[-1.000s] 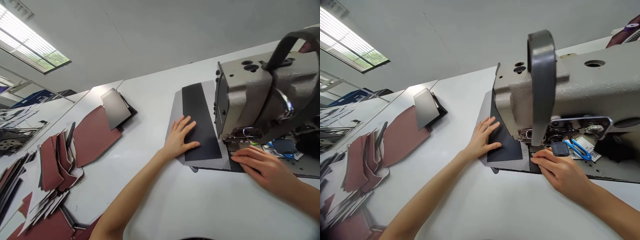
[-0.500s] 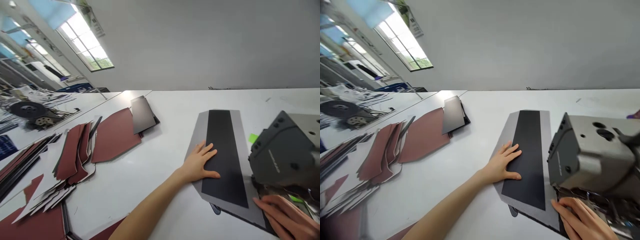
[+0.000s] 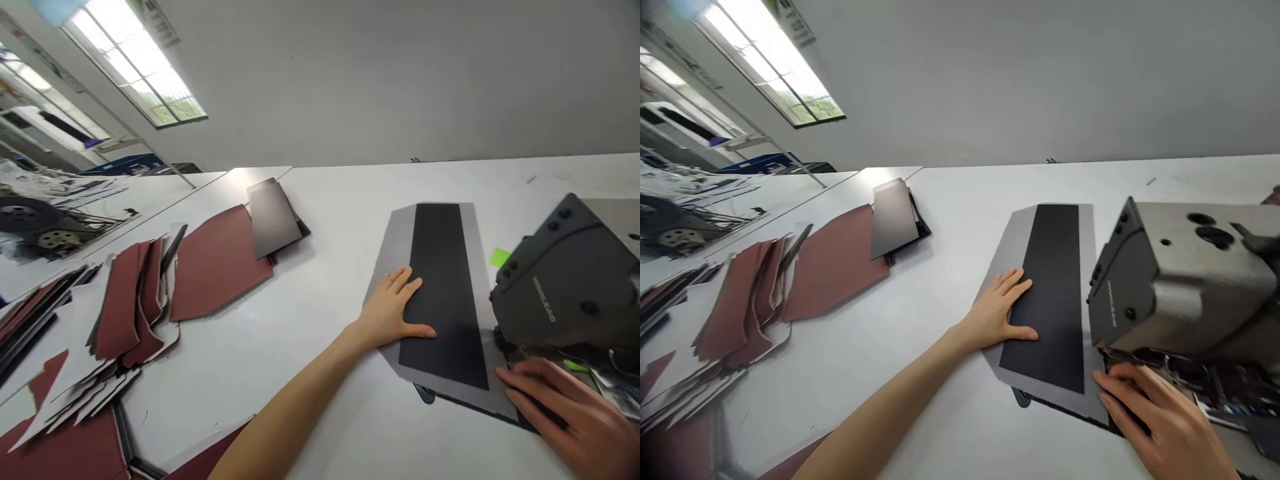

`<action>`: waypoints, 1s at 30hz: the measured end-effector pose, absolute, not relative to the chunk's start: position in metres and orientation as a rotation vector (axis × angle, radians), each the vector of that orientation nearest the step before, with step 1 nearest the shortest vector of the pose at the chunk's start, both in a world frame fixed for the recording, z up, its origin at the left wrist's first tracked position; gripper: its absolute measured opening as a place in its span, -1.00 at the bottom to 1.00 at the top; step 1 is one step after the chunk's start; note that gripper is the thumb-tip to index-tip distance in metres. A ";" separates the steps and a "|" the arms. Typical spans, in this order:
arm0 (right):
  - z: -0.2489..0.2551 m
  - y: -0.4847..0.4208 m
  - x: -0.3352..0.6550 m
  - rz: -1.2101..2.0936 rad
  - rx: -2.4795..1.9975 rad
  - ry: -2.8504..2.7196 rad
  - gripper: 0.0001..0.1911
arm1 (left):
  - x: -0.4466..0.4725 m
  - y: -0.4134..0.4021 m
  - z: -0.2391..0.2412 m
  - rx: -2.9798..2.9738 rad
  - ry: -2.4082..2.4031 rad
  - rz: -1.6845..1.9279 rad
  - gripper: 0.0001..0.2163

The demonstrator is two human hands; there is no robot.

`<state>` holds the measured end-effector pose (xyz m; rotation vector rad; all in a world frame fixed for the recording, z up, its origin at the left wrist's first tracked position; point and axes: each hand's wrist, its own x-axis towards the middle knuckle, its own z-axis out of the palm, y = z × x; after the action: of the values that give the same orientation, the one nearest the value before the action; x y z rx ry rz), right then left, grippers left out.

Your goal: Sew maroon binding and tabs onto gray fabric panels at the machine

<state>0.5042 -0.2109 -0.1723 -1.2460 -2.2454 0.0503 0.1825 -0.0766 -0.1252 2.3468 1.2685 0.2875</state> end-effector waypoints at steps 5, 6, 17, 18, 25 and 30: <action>-0.149 -0.211 0.482 0.154 -1.320 -2.115 -0.69 | 0.187 -0.075 -0.121 2.386 1.302 0.173 -0.03; -0.148 -0.211 0.481 0.185 -1.336 -2.112 -0.70 | 0.188 -0.075 -0.120 2.390 1.307 0.154 -0.03; -0.143 -0.209 0.482 0.212 -1.329 -2.170 -0.71 | 0.193 -0.076 -0.116 2.425 1.327 0.062 -0.11; -0.142 -0.209 0.481 0.205 -1.322 -2.176 -0.70 | 0.193 -0.076 -0.116 2.427 1.327 0.063 -0.11; -0.139 -0.208 0.478 0.182 -1.328 -2.164 -0.73 | 0.193 -0.076 -0.117 2.433 1.307 0.105 -0.11; -0.131 -0.210 0.481 0.247 -1.249 -2.131 -0.73 | 0.193 -0.078 -0.114 2.460 1.265 0.123 -0.16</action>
<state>0.4807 -0.2101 -0.1308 -1.2490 -2.1310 0.2468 0.1933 -0.0776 -0.1140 2.4595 1.2649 0.1234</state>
